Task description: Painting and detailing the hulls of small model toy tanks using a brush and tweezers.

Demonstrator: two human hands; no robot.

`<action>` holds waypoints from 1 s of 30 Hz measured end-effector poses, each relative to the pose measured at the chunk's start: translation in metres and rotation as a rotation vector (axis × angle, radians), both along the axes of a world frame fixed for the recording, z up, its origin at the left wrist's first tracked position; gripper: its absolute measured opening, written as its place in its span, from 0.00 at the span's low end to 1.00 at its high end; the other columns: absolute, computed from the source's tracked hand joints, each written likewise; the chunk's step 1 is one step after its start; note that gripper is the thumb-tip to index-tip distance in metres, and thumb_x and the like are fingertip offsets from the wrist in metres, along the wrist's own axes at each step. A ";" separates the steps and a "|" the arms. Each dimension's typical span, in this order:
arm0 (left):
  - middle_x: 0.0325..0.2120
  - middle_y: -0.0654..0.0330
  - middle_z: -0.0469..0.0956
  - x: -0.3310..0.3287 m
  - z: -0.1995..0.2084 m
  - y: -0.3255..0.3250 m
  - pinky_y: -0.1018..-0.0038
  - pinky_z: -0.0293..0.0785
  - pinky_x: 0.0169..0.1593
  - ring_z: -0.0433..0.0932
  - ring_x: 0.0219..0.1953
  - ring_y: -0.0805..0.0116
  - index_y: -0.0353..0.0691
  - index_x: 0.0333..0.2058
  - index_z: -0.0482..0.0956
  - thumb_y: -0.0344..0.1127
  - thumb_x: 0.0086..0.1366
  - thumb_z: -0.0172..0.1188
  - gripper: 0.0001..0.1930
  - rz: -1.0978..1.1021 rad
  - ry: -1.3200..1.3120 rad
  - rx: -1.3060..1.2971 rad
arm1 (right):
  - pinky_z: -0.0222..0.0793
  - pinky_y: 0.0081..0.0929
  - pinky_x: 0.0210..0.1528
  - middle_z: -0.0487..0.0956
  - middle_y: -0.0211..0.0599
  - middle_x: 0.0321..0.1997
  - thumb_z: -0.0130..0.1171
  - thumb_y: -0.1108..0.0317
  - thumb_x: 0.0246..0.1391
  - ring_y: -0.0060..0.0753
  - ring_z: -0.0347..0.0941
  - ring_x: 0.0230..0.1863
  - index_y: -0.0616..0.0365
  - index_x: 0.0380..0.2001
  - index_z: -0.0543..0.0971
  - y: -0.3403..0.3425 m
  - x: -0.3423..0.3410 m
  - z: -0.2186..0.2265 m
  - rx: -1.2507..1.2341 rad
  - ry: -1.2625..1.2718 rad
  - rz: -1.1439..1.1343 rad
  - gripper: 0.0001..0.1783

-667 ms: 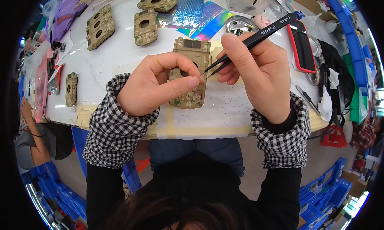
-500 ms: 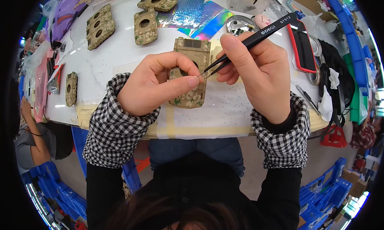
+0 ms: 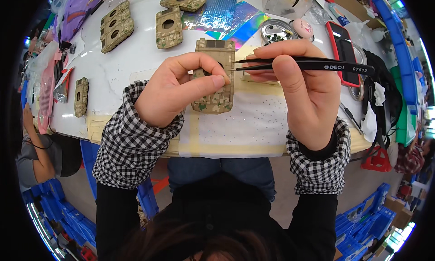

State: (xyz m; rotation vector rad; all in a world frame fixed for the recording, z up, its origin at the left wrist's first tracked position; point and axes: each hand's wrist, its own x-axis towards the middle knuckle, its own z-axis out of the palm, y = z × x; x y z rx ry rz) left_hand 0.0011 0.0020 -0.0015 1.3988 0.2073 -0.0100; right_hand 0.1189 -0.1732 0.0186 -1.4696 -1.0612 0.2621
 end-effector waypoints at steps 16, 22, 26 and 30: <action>0.27 0.71 0.75 -0.001 -0.001 0.000 0.90 0.59 0.26 0.66 0.24 0.90 0.37 0.35 0.76 0.34 0.62 0.59 0.08 0.026 -0.045 0.058 | 0.77 0.24 0.41 0.78 0.44 0.35 0.40 0.65 0.66 0.33 0.79 0.37 0.68 0.38 0.71 0.007 -0.005 -0.012 0.088 0.156 0.091 0.15; 0.26 0.72 0.74 -0.002 0.000 -0.001 0.90 0.58 0.25 0.65 0.23 0.91 0.37 0.35 0.76 0.35 0.61 0.59 0.08 0.019 -0.050 0.047 | 0.77 0.24 0.41 0.78 0.44 0.34 0.40 0.65 0.66 0.33 0.79 0.37 0.68 0.38 0.71 0.006 -0.004 -0.011 0.085 0.146 0.104 0.16; 0.26 0.72 0.74 -0.002 0.001 -0.001 0.90 0.57 0.24 0.64 0.22 0.91 0.37 0.35 0.76 0.35 0.61 0.59 0.08 0.018 -0.045 0.040 | 0.77 0.24 0.41 0.78 0.44 0.35 0.41 0.64 0.66 0.33 0.79 0.37 0.68 0.37 0.71 0.006 -0.005 -0.011 0.083 0.151 0.105 0.16; 0.26 0.73 0.74 -0.002 0.000 -0.002 0.90 0.57 0.24 0.64 0.22 0.92 0.37 0.35 0.76 0.34 0.61 0.59 0.07 0.025 -0.048 0.038 | 0.77 0.24 0.41 0.78 0.44 0.35 0.40 0.65 0.66 0.33 0.79 0.38 0.68 0.38 0.71 0.006 -0.004 -0.012 0.084 0.149 0.114 0.15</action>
